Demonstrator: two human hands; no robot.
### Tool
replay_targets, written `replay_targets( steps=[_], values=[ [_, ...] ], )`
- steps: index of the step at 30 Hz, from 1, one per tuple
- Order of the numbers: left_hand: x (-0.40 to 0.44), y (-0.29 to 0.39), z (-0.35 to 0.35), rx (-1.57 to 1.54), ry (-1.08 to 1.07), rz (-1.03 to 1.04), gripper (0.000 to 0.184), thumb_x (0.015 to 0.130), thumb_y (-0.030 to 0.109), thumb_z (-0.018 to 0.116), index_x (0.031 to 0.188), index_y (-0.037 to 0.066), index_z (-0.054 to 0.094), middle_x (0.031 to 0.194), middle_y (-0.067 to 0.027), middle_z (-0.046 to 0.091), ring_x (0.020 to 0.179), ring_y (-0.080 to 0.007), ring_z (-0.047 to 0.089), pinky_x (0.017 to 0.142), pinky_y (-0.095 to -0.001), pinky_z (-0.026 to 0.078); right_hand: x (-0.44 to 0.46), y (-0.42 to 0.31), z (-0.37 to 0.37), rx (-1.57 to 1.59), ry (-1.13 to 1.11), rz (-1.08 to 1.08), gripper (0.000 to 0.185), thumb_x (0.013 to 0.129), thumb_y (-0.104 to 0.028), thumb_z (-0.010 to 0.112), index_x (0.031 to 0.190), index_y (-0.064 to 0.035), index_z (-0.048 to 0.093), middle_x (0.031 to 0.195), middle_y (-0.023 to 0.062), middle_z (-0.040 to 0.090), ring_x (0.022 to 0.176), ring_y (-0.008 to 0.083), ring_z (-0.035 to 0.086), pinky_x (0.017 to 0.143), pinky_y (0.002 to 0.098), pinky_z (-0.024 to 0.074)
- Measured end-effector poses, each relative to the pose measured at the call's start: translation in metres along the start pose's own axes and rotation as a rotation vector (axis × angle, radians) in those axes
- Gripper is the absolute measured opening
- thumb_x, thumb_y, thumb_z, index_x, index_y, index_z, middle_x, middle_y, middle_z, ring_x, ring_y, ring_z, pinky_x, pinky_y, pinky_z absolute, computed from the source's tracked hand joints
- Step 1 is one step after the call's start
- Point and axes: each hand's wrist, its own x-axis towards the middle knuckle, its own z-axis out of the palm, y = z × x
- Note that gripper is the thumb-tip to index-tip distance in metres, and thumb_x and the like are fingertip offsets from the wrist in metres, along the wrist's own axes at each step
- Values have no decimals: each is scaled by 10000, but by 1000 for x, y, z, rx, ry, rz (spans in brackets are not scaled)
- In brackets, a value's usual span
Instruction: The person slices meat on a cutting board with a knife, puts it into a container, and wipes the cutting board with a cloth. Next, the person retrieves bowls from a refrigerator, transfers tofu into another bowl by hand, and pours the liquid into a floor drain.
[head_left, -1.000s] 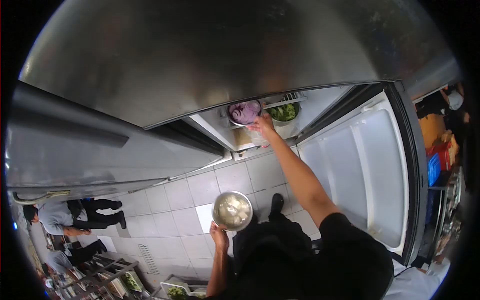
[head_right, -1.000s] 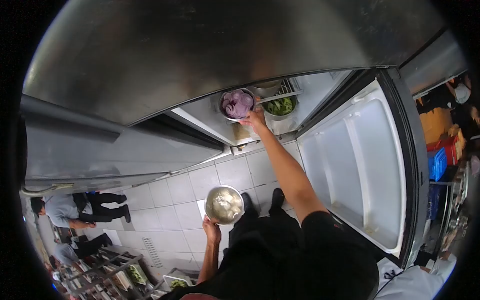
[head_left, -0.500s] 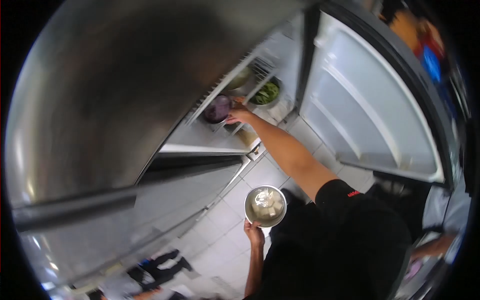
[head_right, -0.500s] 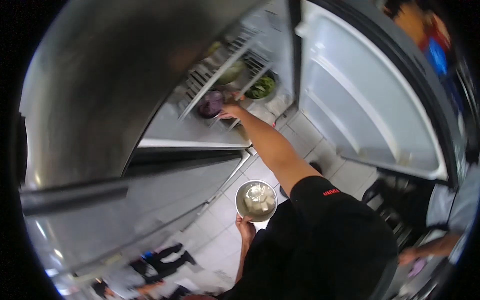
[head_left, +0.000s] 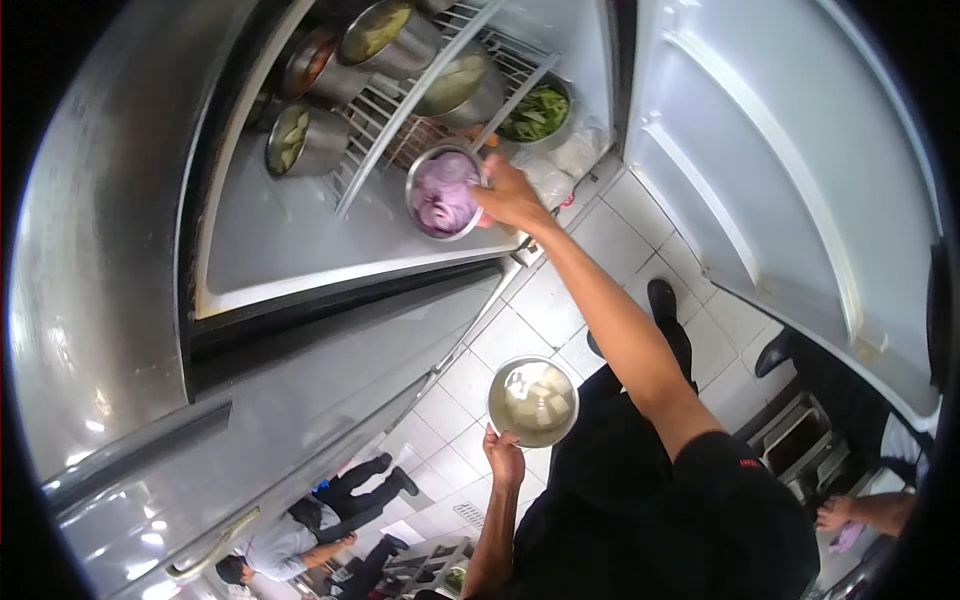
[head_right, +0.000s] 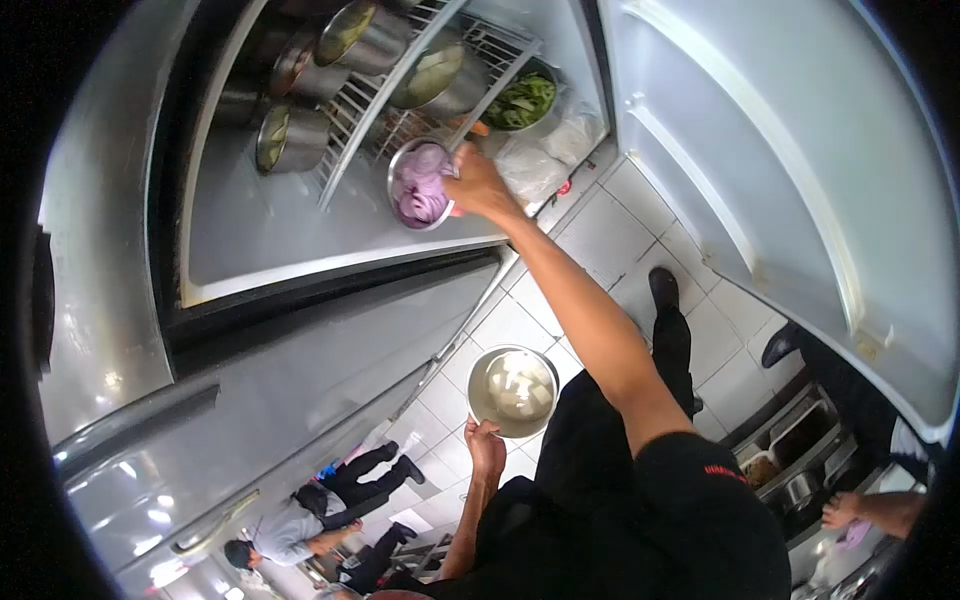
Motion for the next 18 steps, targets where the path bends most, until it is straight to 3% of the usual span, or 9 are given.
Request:
replay_targets(
  steps=[4, 6, 10, 11, 12, 13, 15, 18],
  values=[
    [-5, -9, 13, -53, -13, -40, 391, 737, -131, 505, 1106, -23, 576, 1054, -87, 659, 943, -160, 624, 881, -276, 471, -37, -50, -30, 40, -136, -14, 414, 811, -136, 598, 1124, 84, 440, 806, 208, 648, 598, 254, 689, 611, 359, 552],
    [-5, -18, 12, -58, -43, -46, 366, 734, -129, 506, 1074, -16, 582, 1029, -87, 658, 925, -160, 622, 860, -280, 479, -38, -82, -38, 69, -192, -189, 295, 853, -124, 615, 1055, -6, 434, 697, 147, 622, 584, 187, 667, 570, 322, 551],
    [-15, -14, 36, -100, -8, -81, 340, 727, -129, 506, 1033, -6, 588, 992, -85, 656, 887, -155, 615, 836, -277, 478, -25, -188, -16, -24, -173, -322, 437, 867, -96, 601, 1220, 77, 410, 823, 183, 648, 644, 222, 686, 561, 288, 576],
    [-16, -15, 39, -110, -19, -75, 340, 727, -129, 506, 1033, -6, 588, 992, -85, 656, 887, -155, 615, 836, -277, 478, 3, -192, 4, 152, -202, -395, 432, 884, -112, 586, 1222, 104, 425, 862, 213, 653, 704, 236, 698, 604, 310, 596],
    [-14, -16, 41, -115, -34, -64, 335, 724, -130, 512, 1026, -5, 588, 982, -81, 655, 877, -153, 612, 834, -276, 477, 28, -201, 20, 142, -277, -413, 377, 813, -132, 577, 1073, 137, 532, 796, 216, 690, 651, 236, 712, 594, 311, 569],
    [-13, -15, 42, -120, -49, -50, 330, 721, -131, 518, 1018, -5, 587, 972, -78, 654, 868, -152, 610, 832, -274, 476, 43, -207, 34, 213, -296, -477, 367, 817, -110, 579, 1089, 134, 538, 855, 248, 682, 658, 249, 713, 609, 311, 579],
    [-11, -10, 49, -148, -67, -34, 313, 716, -134, 524, 992, 0, 583, 956, -76, 653, 859, -152, 607, 821, -273, 476, 72, -202, 65, 392, -306, -395, 372, 837, -95, 563, 1173, 62, 538, 895, 256, 674, 651, 235, 709, 569, 298, 587],
    [-2, -11, 43, -144, -118, -22, 330, 690, -130, 521, 986, 0, 585, 941, -81, 658, 846, -162, 613, 798, -282, 489, 127, -213, 105, -197, -41, -615, 369, 861, -86, 561, 1214, 15, 532, 901, 225, 677, 680, 254, 707, 541, 308, 593]
  ],
)
